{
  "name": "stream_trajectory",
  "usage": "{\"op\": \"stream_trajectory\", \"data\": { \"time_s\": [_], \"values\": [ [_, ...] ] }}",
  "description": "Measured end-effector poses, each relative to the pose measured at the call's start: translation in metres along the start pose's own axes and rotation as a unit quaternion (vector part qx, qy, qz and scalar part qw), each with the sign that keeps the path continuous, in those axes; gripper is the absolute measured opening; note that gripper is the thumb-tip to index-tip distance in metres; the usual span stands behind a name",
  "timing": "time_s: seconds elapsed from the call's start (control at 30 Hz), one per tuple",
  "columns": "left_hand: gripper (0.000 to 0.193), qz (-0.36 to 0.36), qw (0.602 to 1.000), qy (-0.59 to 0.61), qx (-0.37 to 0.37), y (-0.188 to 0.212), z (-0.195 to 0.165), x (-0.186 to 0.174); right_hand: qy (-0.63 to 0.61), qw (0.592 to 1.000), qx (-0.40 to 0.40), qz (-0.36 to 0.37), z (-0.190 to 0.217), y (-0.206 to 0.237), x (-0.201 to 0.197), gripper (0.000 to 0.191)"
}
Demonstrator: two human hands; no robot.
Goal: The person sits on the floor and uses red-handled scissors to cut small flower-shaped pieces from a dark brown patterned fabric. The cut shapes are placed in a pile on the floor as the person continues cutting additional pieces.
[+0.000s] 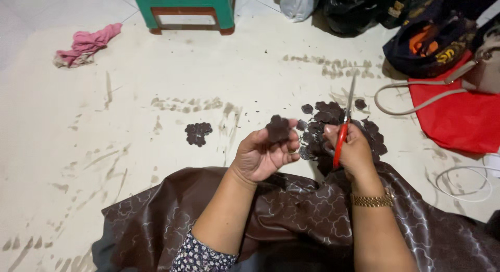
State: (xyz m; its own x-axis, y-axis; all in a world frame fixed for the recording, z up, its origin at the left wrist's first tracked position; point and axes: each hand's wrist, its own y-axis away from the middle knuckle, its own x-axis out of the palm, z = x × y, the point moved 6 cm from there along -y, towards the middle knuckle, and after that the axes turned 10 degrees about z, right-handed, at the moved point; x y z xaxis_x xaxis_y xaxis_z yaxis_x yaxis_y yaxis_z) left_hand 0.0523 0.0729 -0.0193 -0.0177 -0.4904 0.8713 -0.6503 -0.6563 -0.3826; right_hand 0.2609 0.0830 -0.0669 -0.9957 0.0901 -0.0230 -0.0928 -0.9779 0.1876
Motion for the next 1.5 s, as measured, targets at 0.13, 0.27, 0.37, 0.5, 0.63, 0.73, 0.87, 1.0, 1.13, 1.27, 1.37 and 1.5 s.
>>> {"op": "stream_trajectory", "data": {
  "time_s": [0.13,0.27,0.37,0.5,0.63,0.73,0.87,1.0,1.13,1.27,1.37,1.5],
  "values": [
    [0.06,-0.209,0.892,-0.401,-0.013,-0.001,-0.023,0.009,-0.071,0.992,-0.077,0.067,0.063,0.023,0.024,0.021],
    [0.058,-0.211,0.817,-0.53,0.081,0.0,-0.034,0.047,-0.05,0.984,-0.087,0.15,0.114,0.041,0.05,0.021],
    [0.054,-0.205,0.708,-0.661,0.14,0.001,-0.04,0.075,-0.034,0.98,-0.119,0.159,0.124,0.047,0.071,0.017],
    [0.061,-0.224,0.661,-0.712,0.079,0.003,-0.034,0.087,-0.043,0.973,-0.182,0.139,0.115,0.056,0.071,0.023],
    [0.07,-0.165,0.528,-0.82,0.15,0.001,-0.029,0.111,-0.103,0.974,-0.169,0.112,0.097,0.061,0.053,0.024],
    [0.062,-0.142,0.433,-0.877,0.151,-0.004,-0.019,0.117,-0.099,0.977,-0.173,0.079,0.091,0.06,0.041,0.024],
    [0.061,-0.131,0.479,-0.855,0.149,-0.008,-0.012,0.109,-0.1,0.971,-0.201,0.085,0.089,0.059,0.038,0.024],
    [0.057,-0.225,0.679,-0.694,0.084,-0.008,-0.017,0.073,-0.087,0.974,-0.19,0.084,0.086,0.057,0.039,0.024],
    [0.015,-0.256,0.712,-0.653,0.036,-0.006,-0.016,0.057,-0.089,0.966,-0.211,0.119,0.09,0.058,0.043,0.022],
    [0.018,-0.157,0.563,-0.797,0.15,-0.003,-0.028,0.088,-0.112,0.973,-0.167,0.117,0.09,0.057,0.04,0.014],
    [0.021,-0.114,0.425,-0.874,0.207,0.002,-0.026,0.109,-0.13,0.969,-0.163,0.134,0.092,0.061,0.043,0.015],
    [0.02,-0.139,0.454,-0.853,0.218,0.001,-0.026,0.107,-0.125,0.963,-0.184,0.15,0.095,0.068,0.049,0.019]
  ]
}}
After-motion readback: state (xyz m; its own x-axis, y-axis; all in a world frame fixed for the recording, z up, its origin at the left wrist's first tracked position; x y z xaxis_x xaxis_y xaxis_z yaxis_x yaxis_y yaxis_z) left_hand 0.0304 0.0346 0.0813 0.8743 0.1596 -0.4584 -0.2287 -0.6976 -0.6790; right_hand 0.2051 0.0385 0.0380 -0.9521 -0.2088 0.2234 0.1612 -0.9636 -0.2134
